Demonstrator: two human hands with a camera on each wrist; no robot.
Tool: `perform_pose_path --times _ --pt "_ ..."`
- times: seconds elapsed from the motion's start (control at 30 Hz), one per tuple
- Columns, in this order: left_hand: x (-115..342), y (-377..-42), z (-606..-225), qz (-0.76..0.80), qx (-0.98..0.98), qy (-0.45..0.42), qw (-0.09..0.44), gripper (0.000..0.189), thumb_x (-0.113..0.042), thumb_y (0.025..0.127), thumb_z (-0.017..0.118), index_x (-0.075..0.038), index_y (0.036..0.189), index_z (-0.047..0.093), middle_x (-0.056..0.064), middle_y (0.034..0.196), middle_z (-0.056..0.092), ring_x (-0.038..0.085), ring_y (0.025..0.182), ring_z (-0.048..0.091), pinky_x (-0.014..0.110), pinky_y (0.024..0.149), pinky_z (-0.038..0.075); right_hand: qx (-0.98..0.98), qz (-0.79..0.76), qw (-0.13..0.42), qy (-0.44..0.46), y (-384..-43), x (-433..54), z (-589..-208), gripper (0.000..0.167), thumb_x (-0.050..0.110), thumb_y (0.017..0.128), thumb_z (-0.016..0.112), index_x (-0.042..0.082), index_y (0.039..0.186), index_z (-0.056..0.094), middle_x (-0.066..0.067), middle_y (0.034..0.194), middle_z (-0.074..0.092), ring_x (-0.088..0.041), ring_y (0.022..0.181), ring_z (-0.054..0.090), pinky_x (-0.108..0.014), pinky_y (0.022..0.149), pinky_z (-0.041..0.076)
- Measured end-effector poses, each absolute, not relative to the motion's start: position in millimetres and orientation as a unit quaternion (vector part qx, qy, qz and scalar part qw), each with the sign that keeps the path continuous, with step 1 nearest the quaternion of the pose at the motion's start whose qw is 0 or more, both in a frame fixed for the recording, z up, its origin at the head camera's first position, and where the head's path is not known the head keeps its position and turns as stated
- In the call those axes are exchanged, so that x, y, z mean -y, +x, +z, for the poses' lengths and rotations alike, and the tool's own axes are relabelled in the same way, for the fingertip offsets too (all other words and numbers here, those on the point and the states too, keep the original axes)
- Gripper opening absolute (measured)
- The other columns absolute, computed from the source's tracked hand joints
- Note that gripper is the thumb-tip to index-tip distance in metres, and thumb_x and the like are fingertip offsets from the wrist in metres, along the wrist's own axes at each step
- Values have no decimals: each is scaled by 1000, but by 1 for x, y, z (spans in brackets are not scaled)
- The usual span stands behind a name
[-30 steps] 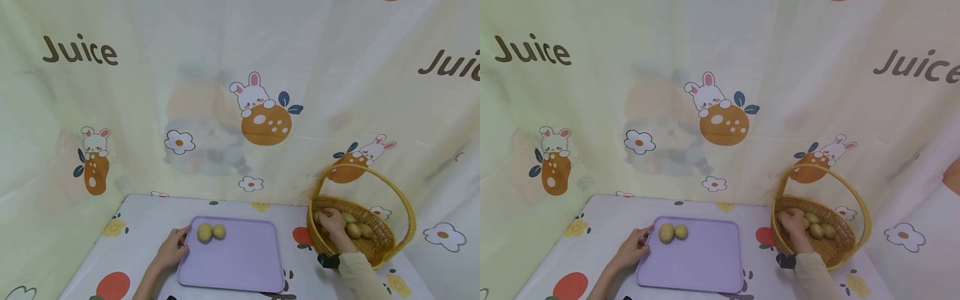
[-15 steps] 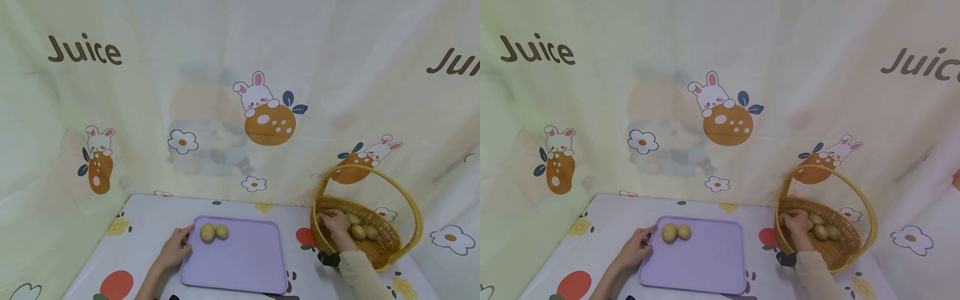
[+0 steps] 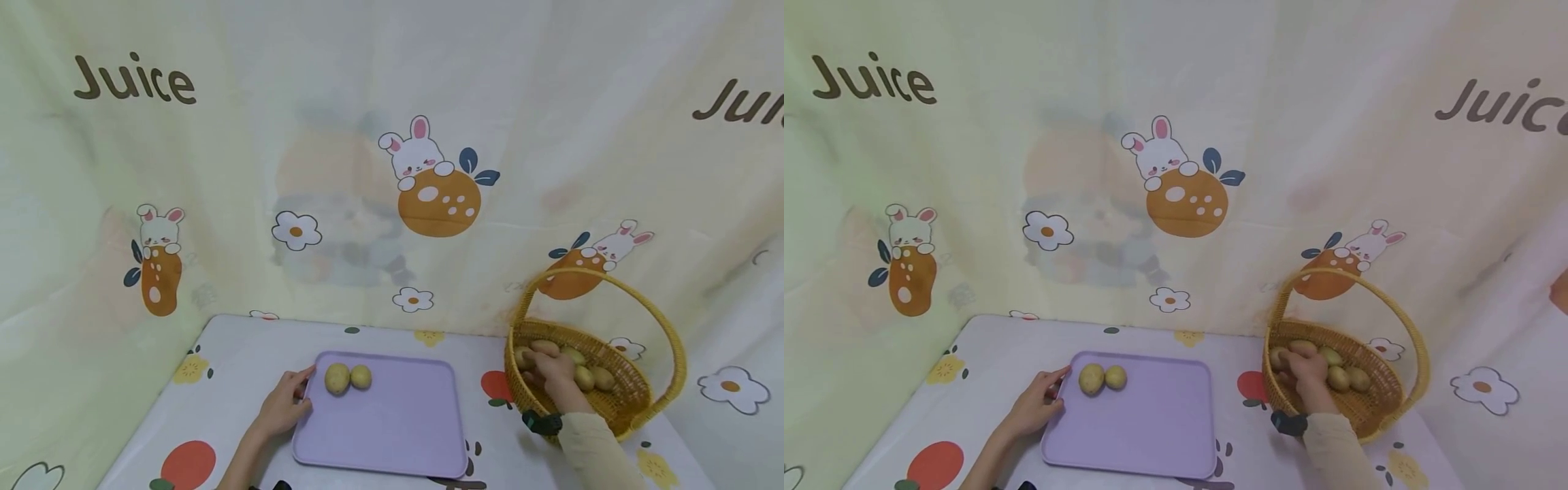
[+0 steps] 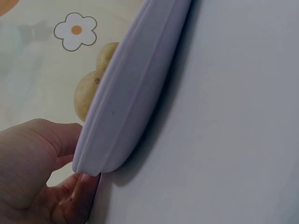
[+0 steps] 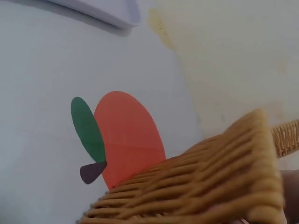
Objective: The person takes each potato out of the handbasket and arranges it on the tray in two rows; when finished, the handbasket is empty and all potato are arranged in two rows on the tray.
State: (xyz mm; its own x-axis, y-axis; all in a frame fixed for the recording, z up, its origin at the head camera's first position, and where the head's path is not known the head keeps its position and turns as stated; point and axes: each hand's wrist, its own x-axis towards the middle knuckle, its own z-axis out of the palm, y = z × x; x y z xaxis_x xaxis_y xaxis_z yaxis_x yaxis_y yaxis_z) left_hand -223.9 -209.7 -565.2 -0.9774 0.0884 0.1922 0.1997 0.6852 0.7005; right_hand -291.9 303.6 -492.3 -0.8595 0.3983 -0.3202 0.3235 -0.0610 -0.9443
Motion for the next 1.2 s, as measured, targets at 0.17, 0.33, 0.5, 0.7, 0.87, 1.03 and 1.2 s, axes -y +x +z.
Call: perform_pose_path --times 0.17,0.33,0.5,0.7,0.87,1.03,1.2 --pt "210 -223 -565 -389 915 -79 71 64 -1 76 66 -2 139 55 6 106 53 10 80 50 27 67 40 655 709 19 -261 -291 -309 -487 14 6 88 68 8 95 56 3 79 54 -11 58 59 -25 60 54" --pt "210 -222 -564 -393 914 -79 69 64 -1 76 65 -2 139 54 7 107 53 11 81 51 27 68 41 623 738 35 -257 -291 -310 -473 12 8 87 71 13 94 63 7 74 63 -8 58 62 -24 58 54" --pt "211 -222 -562 -391 915 -77 69 64 -2 77 66 -2 139 54 6 106 52 11 80 49 27 68 40 614 754 26 -230 -290 -305 -457 15 10 86 75 12 97 65 6 80 65 -9 62 65 -24 62 55" --pt "210 -221 -563 -392 913 -83 72 63 -2 76 66 -1 138 55 6 105 52 11 80 49 27 67 40 634 744 19 -210 -285 -293 -441 25 10 87 73 9 110 61 6 84 61 -7 65 66 -22 65 54" --pt "210 -221 -567 -394 912 -86 75 64 -2 75 65 -2 138 55 6 106 54 10 80 52 27 67 41 638 743 17 -199 -284 -283 -435 31 9 89 70 6 118 59 5 78 63 -7 60 64 -22 60 53" --pt "211 -221 -568 -394 912 -81 74 64 -3 76 65 -4 139 55 5 108 54 9 81 54 27 67 42 649 737 6 -188 -285 -273 -434 36 9 89 70 2 122 58 3 78 65 -9 62 64 -23 61 53" --pt "211 -223 -568 -395 911 -84 79 64 -3 76 65 -4 139 55 5 108 54 9 80 54 27 67 42 670 721 -15 -177 -286 -262 -436 53 13 91 68 -4 137 48 1 77 68 -9 65 65 -21 58 52"
